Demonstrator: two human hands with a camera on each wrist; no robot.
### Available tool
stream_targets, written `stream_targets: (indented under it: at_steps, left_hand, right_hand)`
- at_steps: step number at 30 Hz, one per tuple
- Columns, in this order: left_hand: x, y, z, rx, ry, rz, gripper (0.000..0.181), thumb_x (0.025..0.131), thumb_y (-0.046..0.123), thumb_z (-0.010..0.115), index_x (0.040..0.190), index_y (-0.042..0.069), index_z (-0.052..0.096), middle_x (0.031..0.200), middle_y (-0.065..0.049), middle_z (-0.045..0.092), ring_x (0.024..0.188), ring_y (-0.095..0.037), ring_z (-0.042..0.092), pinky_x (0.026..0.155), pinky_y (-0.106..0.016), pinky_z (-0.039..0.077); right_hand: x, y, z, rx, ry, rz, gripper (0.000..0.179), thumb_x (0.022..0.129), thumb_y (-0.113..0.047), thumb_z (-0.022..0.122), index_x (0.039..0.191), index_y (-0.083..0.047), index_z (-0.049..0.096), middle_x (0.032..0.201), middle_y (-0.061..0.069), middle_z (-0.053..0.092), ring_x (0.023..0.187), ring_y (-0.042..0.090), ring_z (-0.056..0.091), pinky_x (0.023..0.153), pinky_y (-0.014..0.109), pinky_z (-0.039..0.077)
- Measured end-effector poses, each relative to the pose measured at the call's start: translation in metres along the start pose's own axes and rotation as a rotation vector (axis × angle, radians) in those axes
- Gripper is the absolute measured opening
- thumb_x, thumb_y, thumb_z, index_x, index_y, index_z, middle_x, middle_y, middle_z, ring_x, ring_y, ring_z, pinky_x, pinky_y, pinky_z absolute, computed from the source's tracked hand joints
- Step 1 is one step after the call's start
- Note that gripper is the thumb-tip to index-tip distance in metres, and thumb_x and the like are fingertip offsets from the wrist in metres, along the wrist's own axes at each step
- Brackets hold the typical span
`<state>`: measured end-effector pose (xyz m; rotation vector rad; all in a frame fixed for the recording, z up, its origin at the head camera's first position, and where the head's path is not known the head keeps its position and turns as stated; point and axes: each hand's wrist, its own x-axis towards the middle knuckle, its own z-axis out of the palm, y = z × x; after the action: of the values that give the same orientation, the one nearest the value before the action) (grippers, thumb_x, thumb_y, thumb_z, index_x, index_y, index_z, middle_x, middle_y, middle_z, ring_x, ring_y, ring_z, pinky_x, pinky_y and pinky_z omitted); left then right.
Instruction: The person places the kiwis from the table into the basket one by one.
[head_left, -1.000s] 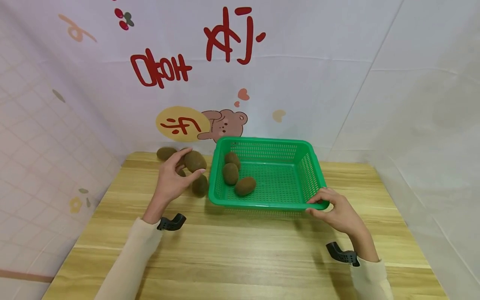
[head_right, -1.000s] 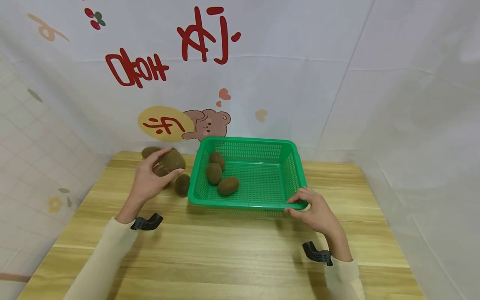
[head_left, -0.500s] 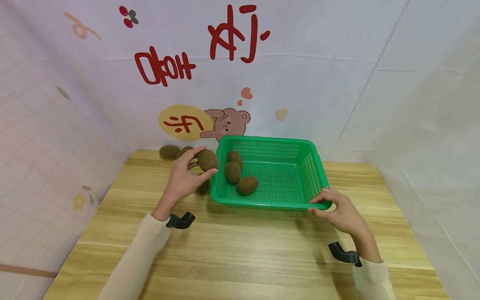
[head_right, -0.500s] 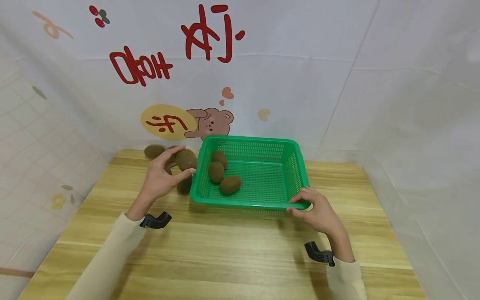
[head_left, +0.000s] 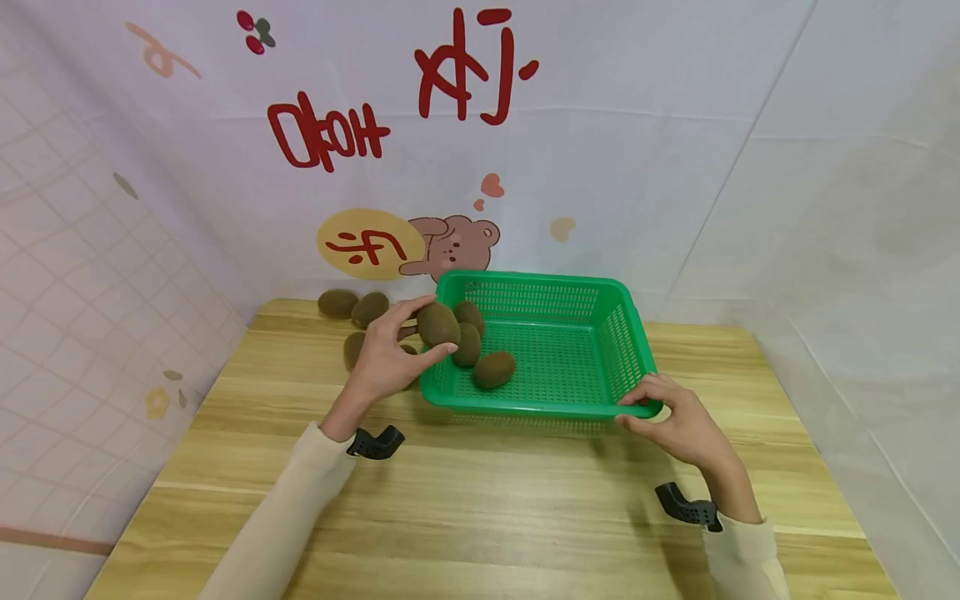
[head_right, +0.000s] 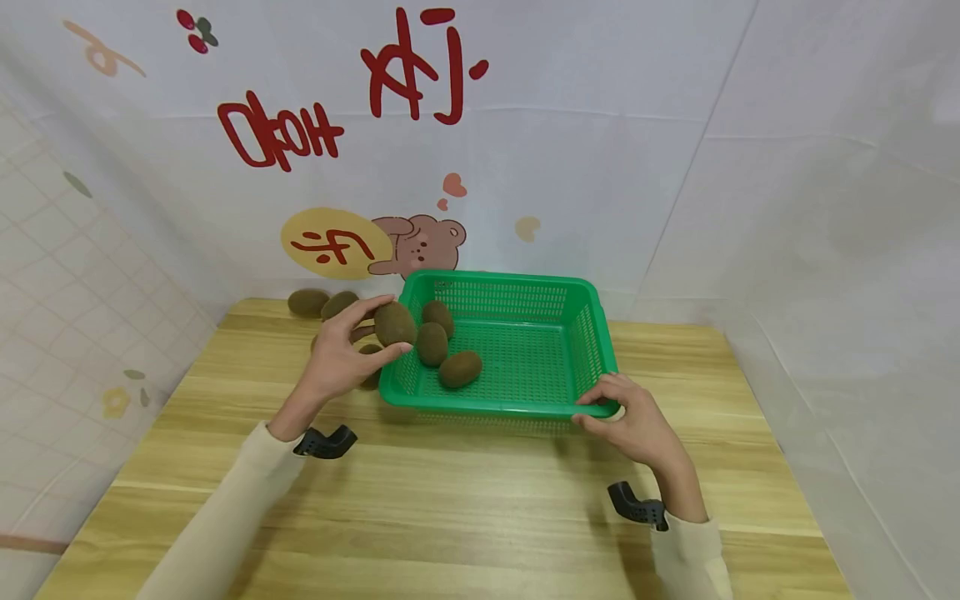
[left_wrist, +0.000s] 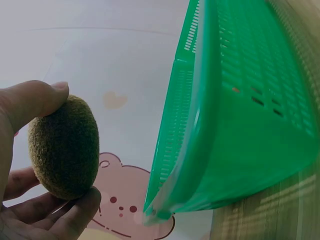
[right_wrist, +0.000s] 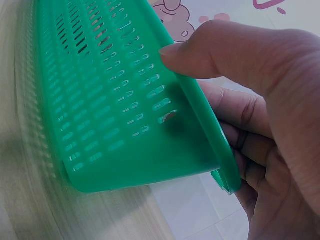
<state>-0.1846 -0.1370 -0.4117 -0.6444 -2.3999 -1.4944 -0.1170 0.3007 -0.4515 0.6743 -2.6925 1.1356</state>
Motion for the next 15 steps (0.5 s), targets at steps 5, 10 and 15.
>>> stream_targets:
  at_steps: [5, 10, 15]
  left_hand:
    - [0.0, 0.003, 0.007, -0.015, -0.031, -0.003, 0.07, 0.085, 0.019, 0.086, 0.147, 0.013, 0.055, 0.138, -0.008, 0.061, 0.124, -0.024, 0.062, 0.102, -0.042, 0.056]
    - [0.0, 0.006, 0.013, -0.017, -0.059, -0.022, 0.07, 0.085, 0.024, 0.086, 0.147, 0.016, 0.055, 0.139, -0.006, 0.061, 0.12, -0.023, 0.063, 0.102, -0.042, 0.056]
    - [0.0, 0.006, 0.016, 0.017, -0.07, -0.023, 0.07, 0.085, 0.027, 0.086, 0.146, 0.018, 0.055, 0.137, -0.005, 0.062, 0.118, -0.025, 0.064, 0.1, -0.044, 0.058]
  right_hand:
    - [0.001, 0.001, 0.0, -0.007, 0.003, 0.003, 0.021, 0.084, -0.01, 0.085, 0.095, -0.025, 0.076, 0.091, 0.001, 0.065, 0.087, 0.009, 0.053, 0.081, 0.017, 0.043]
    - [0.001, 0.004, 0.0, -0.023, 0.009, 0.009, 0.018, 0.083, -0.009, 0.086, 0.094, -0.019, 0.076, 0.091, -0.001, 0.064, 0.087, 0.012, 0.054, 0.08, 0.016, 0.043]
    - [0.0, 0.006, 0.0, -0.016, 0.002, 0.012, 0.016, 0.084, -0.009, 0.085, 0.095, -0.017, 0.076, 0.091, 0.004, 0.065, 0.087, 0.01, 0.053, 0.08, 0.015, 0.043]
